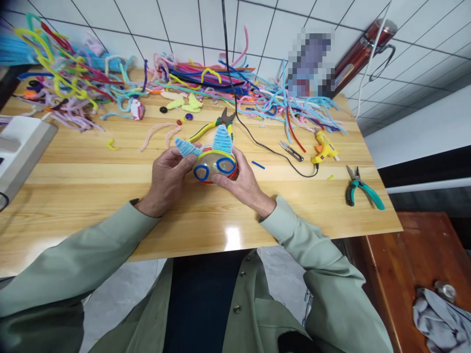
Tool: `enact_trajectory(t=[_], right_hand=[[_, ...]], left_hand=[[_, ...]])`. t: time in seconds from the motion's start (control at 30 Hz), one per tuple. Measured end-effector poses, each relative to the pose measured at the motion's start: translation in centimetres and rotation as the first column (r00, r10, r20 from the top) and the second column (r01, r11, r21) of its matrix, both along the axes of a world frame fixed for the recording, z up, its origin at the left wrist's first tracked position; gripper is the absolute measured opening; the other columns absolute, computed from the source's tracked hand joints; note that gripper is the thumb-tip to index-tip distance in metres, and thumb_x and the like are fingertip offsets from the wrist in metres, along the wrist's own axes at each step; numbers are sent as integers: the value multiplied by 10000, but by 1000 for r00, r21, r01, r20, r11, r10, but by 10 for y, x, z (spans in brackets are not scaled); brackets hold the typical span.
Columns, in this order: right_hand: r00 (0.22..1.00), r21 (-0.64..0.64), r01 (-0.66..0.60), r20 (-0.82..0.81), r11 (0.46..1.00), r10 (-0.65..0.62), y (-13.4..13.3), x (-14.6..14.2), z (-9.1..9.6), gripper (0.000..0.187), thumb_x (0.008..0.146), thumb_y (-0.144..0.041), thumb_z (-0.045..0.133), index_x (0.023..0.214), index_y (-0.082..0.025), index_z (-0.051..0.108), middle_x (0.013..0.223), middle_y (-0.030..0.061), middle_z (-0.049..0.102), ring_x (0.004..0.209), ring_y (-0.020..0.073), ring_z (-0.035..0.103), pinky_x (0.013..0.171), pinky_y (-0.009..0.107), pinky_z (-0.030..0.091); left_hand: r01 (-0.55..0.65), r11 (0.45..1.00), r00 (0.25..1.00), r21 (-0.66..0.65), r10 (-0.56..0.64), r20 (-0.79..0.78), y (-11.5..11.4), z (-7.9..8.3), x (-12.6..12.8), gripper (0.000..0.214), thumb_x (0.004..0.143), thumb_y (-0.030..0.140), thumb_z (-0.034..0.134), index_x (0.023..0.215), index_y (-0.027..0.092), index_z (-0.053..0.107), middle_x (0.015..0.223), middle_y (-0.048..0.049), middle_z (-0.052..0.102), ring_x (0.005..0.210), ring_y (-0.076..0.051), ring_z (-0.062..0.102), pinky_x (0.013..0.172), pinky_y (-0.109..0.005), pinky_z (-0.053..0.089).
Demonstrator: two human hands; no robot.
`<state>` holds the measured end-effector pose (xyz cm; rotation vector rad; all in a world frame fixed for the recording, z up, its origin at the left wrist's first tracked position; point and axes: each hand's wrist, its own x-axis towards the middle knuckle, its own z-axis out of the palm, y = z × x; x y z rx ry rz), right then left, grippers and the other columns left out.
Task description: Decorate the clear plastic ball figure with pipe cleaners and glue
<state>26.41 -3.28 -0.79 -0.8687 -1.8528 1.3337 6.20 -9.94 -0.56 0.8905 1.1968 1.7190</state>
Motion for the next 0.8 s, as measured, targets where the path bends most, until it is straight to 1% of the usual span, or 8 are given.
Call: enact_trajectory(t=[0.1,0.17,0.3,0.43,0.57,0.63,0.7,0.8], right_hand=[[998,-13,-6,-55,1000,5,-1,0,-1,964,788,-860,843,1489,-261,563,1538,138,676,1419,365,672,1248,584,553],[995,-37,19,-95,999,-22,-1,0,0,947,782,-839,864,1476,-266,570,1528,138,673,1428,374,661,1266,594,532],[988,-80,35,-150,996,-47,-1,-1,5,915,780,-820,875,1464,-293,574,1514,122,679,1432,376,656,1280,581,523],[989,-73,42,-136,996,-52,-2,-1,4,931,762,-832,881,1468,-306,579,1500,115,689,1420,385,663,1275,602,529],[994,-38,10,-106,999,-14,-3,-2,-3,994,775,-855,858,1545,-306,552,1539,123,674,1436,383,660,1272,609,534],[994,-6,-28,-104,1000,28,-1,0,-3,1034,790,-907,800,1591,-311,531,1587,129,653,1480,381,636,1283,604,527],[993,52,-17,-116,999,23,5,3,-2,1019,831,-948,715,1611,-318,531,1652,128,613,1551,377,581,1300,602,508],[985,155,142,-121,978,-123,19,12,1,823,930,-887,659,1531,-325,622,1627,116,645,1530,357,600,1246,586,544]], left_hand=[[28,998,1000,52,-28,3,-1,-6,-1,454,860,599,942,1044,220,773,1178,-68,837,1185,-270,780,1062,-418,618],[89,990,996,109,-91,11,0,-11,-2,527,899,636,896,1231,264,727,1346,-80,800,1288,-294,755,1115,-457,611],[253,957,967,142,-247,-55,4,-21,-1,806,810,665,957,1440,329,583,1626,-106,639,1475,-367,661,1203,-539,591],[309,947,947,86,-298,-120,4,-20,5,962,691,618,1044,1454,294,555,1609,-137,642,1508,-419,630,1177,-563,625],[341,938,925,67,-322,-202,1,-16,11,1035,699,636,1034,1528,284,524,1622,-157,635,1513,-420,625,1235,-592,586],[334,940,918,65,-310,-247,2,-14,10,1025,719,655,1016,1531,262,529,1606,-170,645,1511,-424,626,1254,-603,568],[267,961,927,75,-234,-293,5,-12,1,1011,721,688,1003,1505,242,544,1570,-174,668,1522,-432,614,1273,-604,548],[109,982,932,155,-47,-361,13,-8,-24,1017,747,769,947,1520,262,523,1595,-151,646,1595,-425,539,1344,-587,471]])
